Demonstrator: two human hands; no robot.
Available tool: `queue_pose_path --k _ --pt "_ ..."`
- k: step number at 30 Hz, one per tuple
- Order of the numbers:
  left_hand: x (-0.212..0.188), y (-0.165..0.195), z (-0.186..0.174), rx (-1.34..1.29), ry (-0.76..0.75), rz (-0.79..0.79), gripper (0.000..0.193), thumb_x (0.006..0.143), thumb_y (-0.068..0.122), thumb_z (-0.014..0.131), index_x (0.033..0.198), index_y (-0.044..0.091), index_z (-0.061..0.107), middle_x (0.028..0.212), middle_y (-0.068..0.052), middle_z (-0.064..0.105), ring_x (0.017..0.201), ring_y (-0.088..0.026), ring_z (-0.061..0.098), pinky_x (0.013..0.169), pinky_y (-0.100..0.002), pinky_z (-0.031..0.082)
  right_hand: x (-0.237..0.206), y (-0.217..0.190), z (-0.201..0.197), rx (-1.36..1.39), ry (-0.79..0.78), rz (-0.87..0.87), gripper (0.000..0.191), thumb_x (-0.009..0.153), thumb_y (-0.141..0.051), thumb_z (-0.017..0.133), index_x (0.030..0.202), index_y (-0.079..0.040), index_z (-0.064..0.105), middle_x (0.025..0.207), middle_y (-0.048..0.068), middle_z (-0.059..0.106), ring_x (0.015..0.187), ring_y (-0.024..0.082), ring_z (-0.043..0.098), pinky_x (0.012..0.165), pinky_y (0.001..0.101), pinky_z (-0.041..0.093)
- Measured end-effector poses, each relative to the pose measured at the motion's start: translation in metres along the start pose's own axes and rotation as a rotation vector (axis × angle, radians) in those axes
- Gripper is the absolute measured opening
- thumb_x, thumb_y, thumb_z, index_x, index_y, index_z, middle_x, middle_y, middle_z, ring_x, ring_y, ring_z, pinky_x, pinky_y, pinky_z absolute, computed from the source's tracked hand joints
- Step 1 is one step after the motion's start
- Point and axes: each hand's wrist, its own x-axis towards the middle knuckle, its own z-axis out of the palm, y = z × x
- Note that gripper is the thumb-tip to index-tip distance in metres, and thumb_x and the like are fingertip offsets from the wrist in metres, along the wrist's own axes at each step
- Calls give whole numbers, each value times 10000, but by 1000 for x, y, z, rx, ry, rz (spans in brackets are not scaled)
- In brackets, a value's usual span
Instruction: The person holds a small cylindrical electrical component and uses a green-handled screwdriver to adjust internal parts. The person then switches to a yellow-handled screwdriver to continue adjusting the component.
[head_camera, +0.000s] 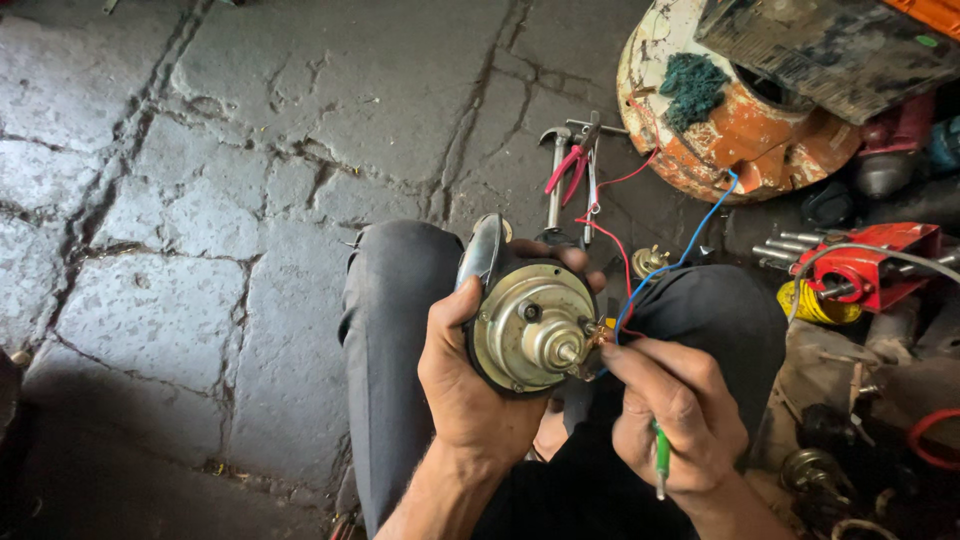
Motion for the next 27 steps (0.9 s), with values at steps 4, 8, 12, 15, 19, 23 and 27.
queue_pose_path --k 4,8,12,15,19,23,27 --pt "0 2 0 -4 -20 12 510 989 395 492 1306 -1 548 1285 -212 643 1201 -373 627 961 -514 540 -2 0 2 -10 4 28 148 964 66 631 1096 17 677 989 160 689 855 254 709 733 320 609" --pt "0 2 0 27 -1 20 517 984 391 495 1308 -9 547 1273 -214 650 1201 -370 631 1013 -481 530 -6 3 3 12 -12 45 163 962 57 613 1103 15 684 990 163 697 848 246 715 730 315 606" --pt "-1 -1 -4 35 -27 31 521 975 390 498 1302 -13 549 1254 -218 655 1180 -364 642 1022 -481 541 -9 -1 -5 65 -53 98 181 1023 41 590 1183 -11 657 1055 139 689 842 190 705 714 272 585" --pt "-2 -2 -10 133 -26 53 528 985 381 511 1313 -31 552 1239 -242 654 1145 -331 656 965 -444 539 -8 -5 -14 337 -20 659 205 1001 15 601 1197 2 659 959 58 677 628 79 567 562 199 446" --pt "-6 -4 -15 169 11 -18 551 1002 365 528 1306 -93 564 1201 -215 654 1065 -282 658 957 -399 538 4 20 -48 982 -314 1145 479 934 1 638 1406 58 576 1009 165 642 697 116 493 553 220 384" --pt "-8 -8 -19 219 -31 33 498 972 328 529 1262 -74 579 1166 -188 687 1027 -250 663 934 -382 539 12 37 -85 965 -404 1099 525 967 -143 477 1394 145 577 1126 246 661 757 138 516 590 222 396" --pt "-6 -10 -23 123 62 -37 503 986 335 519 1235 -94 605 1099 -181 695 986 -263 677 900 -386 538 25 33 -102 901 -591 1013 522 1049 -187 505 1518 42 500 1193 241 653 775 117 467 663 234 450"
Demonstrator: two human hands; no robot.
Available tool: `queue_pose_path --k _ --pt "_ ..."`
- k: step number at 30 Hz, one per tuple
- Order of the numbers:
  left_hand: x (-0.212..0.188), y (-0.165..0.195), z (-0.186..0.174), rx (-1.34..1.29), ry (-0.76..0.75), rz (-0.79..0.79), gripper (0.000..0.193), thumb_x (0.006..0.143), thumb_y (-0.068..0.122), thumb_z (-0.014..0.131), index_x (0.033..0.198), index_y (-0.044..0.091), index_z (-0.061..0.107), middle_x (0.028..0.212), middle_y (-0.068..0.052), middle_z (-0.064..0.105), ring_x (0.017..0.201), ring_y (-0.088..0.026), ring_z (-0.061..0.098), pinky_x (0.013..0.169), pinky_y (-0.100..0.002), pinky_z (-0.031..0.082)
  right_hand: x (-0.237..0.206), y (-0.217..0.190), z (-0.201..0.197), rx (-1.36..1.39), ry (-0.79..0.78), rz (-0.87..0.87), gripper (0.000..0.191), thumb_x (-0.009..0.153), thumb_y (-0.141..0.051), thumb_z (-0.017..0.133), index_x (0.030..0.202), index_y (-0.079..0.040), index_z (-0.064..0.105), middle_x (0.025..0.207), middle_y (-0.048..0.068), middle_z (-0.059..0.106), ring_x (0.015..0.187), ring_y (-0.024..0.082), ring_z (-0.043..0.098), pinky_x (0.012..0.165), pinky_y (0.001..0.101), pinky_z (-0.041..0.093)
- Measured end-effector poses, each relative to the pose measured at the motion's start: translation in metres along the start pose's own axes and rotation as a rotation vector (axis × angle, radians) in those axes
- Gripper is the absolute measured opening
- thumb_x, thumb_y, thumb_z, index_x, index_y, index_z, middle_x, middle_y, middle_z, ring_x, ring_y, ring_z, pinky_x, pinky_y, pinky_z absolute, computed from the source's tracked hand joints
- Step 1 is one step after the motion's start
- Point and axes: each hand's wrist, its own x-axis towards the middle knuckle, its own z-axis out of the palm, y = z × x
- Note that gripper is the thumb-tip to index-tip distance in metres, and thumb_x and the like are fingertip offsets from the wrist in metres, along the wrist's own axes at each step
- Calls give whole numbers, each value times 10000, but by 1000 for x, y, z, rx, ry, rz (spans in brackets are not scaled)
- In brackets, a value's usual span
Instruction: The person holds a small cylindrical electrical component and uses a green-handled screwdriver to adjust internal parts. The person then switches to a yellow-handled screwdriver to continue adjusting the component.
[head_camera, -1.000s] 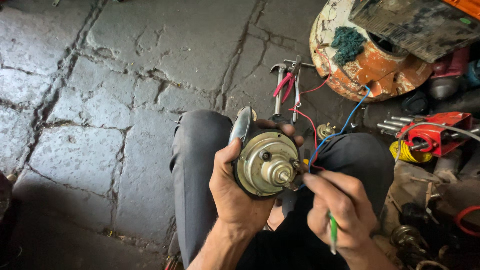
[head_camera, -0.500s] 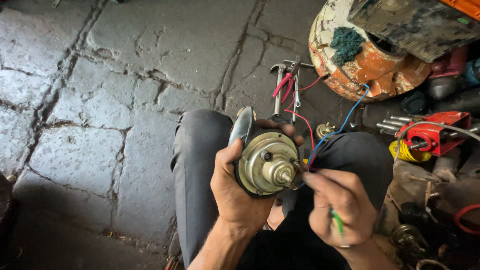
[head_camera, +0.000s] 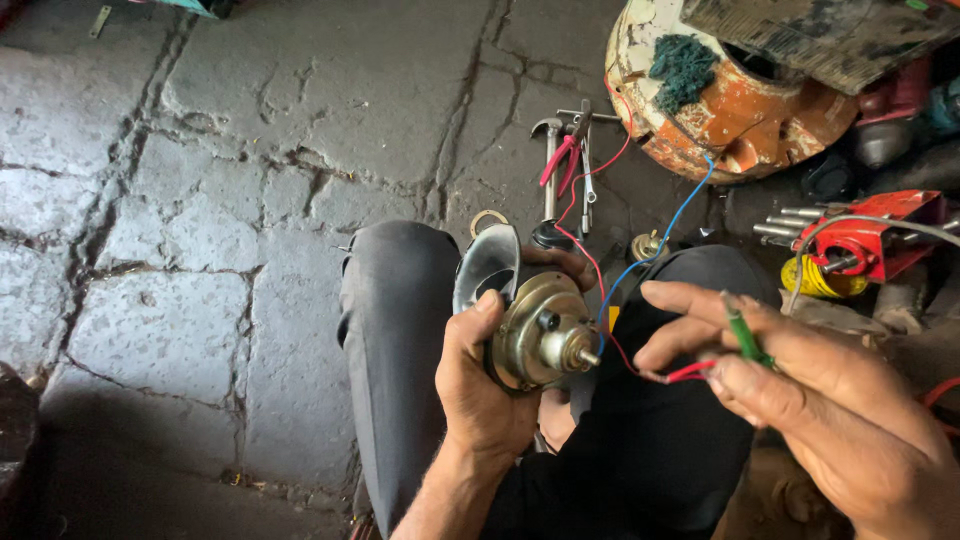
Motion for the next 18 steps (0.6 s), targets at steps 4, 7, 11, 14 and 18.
queue_pose_path --k 4,7,11,14,18 --pt "0 0 -1 38 1 25 499 981 322 515 1241 -98 587 1129 -192 686 1005 -264 678 925 -394 541 11 -13 14 -191 3 -131 451 1039 -158 571 1449 -17 449 1137 147 742 736 78 510 648 220 492" --pt "0 0 1 73 -41 45 496 980 314 506 1272 -81 575 1175 -196 676 1026 -251 670 933 -382 538 20 -22 26 -665 137 -293 368 920 -132 715 1227 -31 538 984 24 764 704 69 608 614 228 509" --pt "-1 0 5 171 -78 94 510 985 307 509 1310 -84 548 1239 -216 657 1049 -245 658 937 -368 535 20 -41 36 -1009 161 -622 416 796 -140 819 1179 -32 700 838 16 701 681 97 680 594 249 530" --pt "-2 3 5 179 -90 87 542 992 322 516 1334 -98 543 1238 -215 646 1059 -244 655 942 -368 538 20 -44 46 -1119 205 -670 445 785 -172 866 1198 -57 747 781 5 669 616 109 639 571 279 499" --pt "0 2 3 153 -20 50 565 949 340 519 1351 -57 528 1249 -190 631 1079 -234 660 943 -367 543 22 -40 46 -1271 143 -809 441 816 -200 878 1210 -43 757 751 7 630 590 125 621 550 310 490"
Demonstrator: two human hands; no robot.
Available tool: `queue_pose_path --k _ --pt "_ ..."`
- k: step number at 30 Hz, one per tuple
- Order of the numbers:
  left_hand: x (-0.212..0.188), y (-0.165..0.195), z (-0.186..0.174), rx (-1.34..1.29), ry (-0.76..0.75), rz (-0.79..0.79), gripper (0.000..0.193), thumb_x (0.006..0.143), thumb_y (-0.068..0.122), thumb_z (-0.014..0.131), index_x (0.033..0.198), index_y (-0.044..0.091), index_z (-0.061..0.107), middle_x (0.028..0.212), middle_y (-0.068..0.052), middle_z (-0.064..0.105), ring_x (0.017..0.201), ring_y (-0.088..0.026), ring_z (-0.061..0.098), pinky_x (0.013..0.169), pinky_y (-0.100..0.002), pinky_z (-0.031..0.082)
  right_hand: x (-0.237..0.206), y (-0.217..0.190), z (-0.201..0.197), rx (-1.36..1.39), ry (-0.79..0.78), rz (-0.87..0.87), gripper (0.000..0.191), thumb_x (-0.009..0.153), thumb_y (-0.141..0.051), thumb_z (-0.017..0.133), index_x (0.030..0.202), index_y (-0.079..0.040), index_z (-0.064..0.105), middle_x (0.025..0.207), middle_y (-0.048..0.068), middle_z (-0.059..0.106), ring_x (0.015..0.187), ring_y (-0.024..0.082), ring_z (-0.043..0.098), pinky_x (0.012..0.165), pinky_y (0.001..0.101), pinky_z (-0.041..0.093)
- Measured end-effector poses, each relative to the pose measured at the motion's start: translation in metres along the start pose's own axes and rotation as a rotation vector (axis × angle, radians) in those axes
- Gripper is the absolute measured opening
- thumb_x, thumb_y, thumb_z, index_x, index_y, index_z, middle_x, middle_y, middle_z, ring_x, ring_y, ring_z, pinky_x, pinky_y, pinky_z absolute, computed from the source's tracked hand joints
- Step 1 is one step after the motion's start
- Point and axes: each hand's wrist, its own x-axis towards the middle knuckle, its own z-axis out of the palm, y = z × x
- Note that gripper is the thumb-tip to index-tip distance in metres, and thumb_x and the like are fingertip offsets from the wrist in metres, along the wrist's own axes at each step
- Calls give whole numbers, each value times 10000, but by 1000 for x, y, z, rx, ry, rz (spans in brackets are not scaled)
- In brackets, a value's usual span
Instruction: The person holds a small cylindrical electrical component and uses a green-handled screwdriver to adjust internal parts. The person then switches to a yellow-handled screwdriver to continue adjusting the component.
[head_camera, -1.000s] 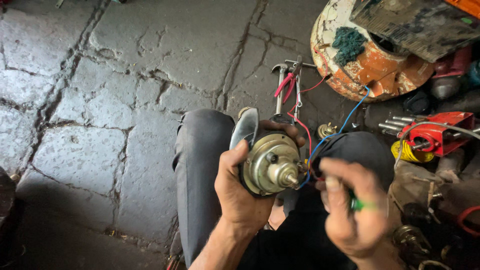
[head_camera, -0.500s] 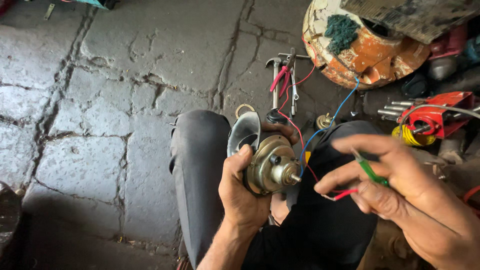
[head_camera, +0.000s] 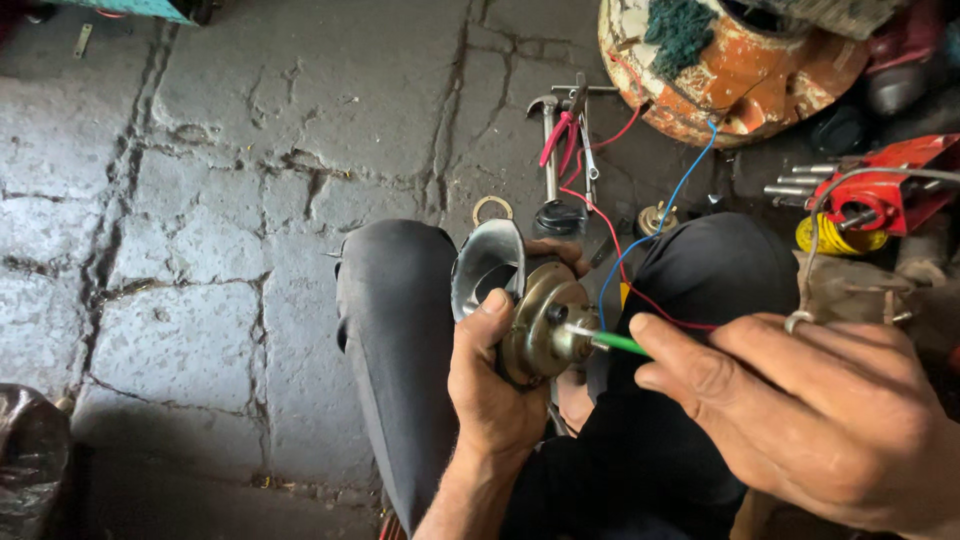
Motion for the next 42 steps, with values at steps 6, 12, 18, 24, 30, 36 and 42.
queue_pose_path --k 6,12,18,24,30,36,42 --pt "0 -2 0 116 -75 80 584 989 367 503 1360 -83 529 1317 -217 606 1165 -251 620 995 -370 516 -7 7 8 -11 -23 -10 432 806 -210 848 1170 -9 731 688 24 590 551 154 613 515 312 488" --pt "0 -2 2 146 -87 103 573 981 361 508 1354 -74 524 1321 -208 601 1214 -251 603 1036 -370 500 -10 10 13 75 -36 38 412 831 -188 827 1168 21 716 681 27 613 516 148 608 470 309 464" --pt "1 -6 2 26 -44 45 559 968 327 547 1374 -58 535 1325 -196 600 1128 -249 574 964 -371 484 -11 11 15 65 -49 9 389 855 -197 797 1154 31 696 728 48 644 517 161 607 469 288 467" --pt "0 -5 2 354 -8 199 573 909 317 595 1307 -94 554 1284 -227 620 1192 -275 626 1025 -400 535 -15 17 16 -27 -152 -31 431 847 -268 781 1106 67 700 650 50 641 467 184 629 432 320 497" --pt "2 -7 1 338 -14 180 581 901 338 626 1298 -82 563 1259 -226 630 1107 -283 637 959 -406 543 -15 19 18 388 -163 234 299 907 -253 731 1058 1 686 706 35 692 536 169 674 440 267 489" --pt "-3 -7 -1 587 17 262 578 936 345 580 1312 -94 583 1248 -216 644 1120 -261 633 985 -381 529 -8 35 28 984 -589 936 307 1033 -375 634 991 -90 743 525 -5 409 442 97 381 360 290 381" --pt "0 -10 3 453 -33 285 583 933 349 574 1316 -90 569 1264 -239 643 1178 -310 630 1007 -410 538 -17 42 30 1393 -644 1136 483 946 -460 548 997 -18 737 421 -13 383 349 104 275 340 291 229"
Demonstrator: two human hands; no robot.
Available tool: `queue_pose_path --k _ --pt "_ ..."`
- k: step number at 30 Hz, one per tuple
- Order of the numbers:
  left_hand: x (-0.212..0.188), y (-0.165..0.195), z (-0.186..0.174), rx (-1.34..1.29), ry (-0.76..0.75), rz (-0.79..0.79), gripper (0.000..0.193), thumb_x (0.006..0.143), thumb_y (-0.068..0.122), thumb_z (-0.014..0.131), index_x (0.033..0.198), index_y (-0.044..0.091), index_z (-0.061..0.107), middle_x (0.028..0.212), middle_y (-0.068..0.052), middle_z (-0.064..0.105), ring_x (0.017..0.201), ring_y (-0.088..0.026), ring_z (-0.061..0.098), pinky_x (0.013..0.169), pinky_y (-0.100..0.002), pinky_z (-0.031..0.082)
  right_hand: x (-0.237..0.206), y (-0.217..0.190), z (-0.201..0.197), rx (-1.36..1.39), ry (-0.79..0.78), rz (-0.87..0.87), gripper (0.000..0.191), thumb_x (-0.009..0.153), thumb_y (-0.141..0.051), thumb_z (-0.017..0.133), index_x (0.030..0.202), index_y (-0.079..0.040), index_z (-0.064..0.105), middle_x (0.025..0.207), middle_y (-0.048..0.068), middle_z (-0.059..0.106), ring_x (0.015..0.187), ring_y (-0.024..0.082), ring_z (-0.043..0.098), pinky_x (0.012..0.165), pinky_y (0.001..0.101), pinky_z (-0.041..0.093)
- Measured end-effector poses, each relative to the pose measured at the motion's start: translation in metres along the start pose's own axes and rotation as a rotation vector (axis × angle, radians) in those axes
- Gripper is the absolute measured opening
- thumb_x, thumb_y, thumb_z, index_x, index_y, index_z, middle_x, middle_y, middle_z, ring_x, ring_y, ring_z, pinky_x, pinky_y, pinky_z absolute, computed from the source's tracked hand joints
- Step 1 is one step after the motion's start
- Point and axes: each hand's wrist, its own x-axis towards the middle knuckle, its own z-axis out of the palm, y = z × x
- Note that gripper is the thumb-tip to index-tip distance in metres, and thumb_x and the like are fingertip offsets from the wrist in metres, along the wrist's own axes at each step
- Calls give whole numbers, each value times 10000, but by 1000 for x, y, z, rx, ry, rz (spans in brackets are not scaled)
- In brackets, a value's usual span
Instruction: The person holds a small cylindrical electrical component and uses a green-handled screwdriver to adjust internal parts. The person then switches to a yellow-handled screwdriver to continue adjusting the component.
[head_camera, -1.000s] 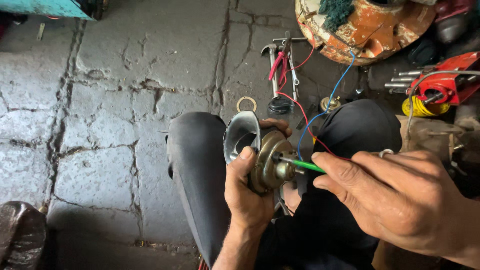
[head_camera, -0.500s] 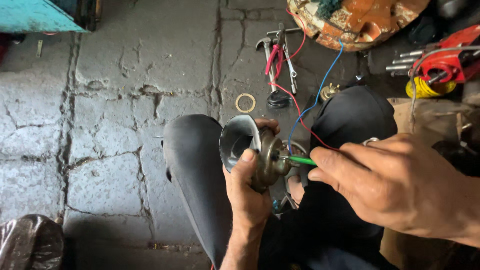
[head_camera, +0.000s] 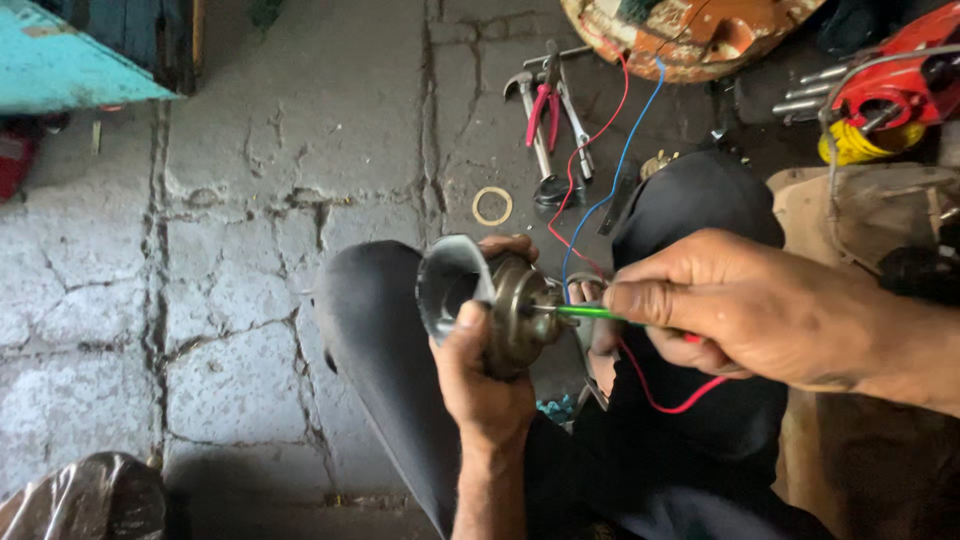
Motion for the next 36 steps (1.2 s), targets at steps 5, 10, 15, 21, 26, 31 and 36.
queue_pose_path --k 5,10,15,21,26,31,36 --pt "-1 5 3 -303 5 -144 552 952 330 542 1323 -79 512 1279 -269 606 1198 -357 617 962 -502 565 -20 11 1 56 152 -307 466 1037 -361 490 1214 11 708 756 29 585 585 87 436 498 236 357" --pt "1 8 2 -403 20 -204 541 956 343 539 1343 -35 511 1287 -267 596 1201 -367 615 939 -538 575 -20 34 8 237 311 -725 382 994 -180 577 1273 65 667 999 82 670 823 91 572 731 223 474" --pt "3 4 2 -393 -17 -185 537 987 352 552 1340 -50 512 1302 -286 598 1230 -395 610 971 -509 566 9 61 24 -56 597 -803 283 929 2 730 1210 18 705 1089 79 775 963 102 711 868 245 567" --pt "5 2 2 -400 32 -212 554 964 369 554 1336 -42 530 1291 -277 599 1236 -410 608 1035 -498 558 30 66 28 -77 660 -888 337 923 0 739 1243 -17 633 1075 35 717 972 85 688 885 231 570" --pt "7 1 4 -425 14 -225 547 970 371 556 1346 -26 536 1304 -270 601 1240 -393 613 1046 -498 535 37 64 33 -131 650 -942 349 920 -2 736 1242 -33 605 1075 33 719 926 60 680 845 217 562" --pt "7 1 4 -416 13 -212 548 984 373 555 1346 -38 535 1303 -277 602 1238 -393 609 1045 -512 527 38 65 35 -90 623 -941 318 934 7 727 1226 -31 606 1061 33 721 908 47 668 815 206 555" --pt "5 1 4 -436 40 -222 544 971 369 552 1348 -23 528 1300 -274 603 1233 -401 608 1061 -528 519 38 64 39 -155 637 -968 297 940 5 718 1212 -26 604 1039 25 723 910 44 683 822 204 566"
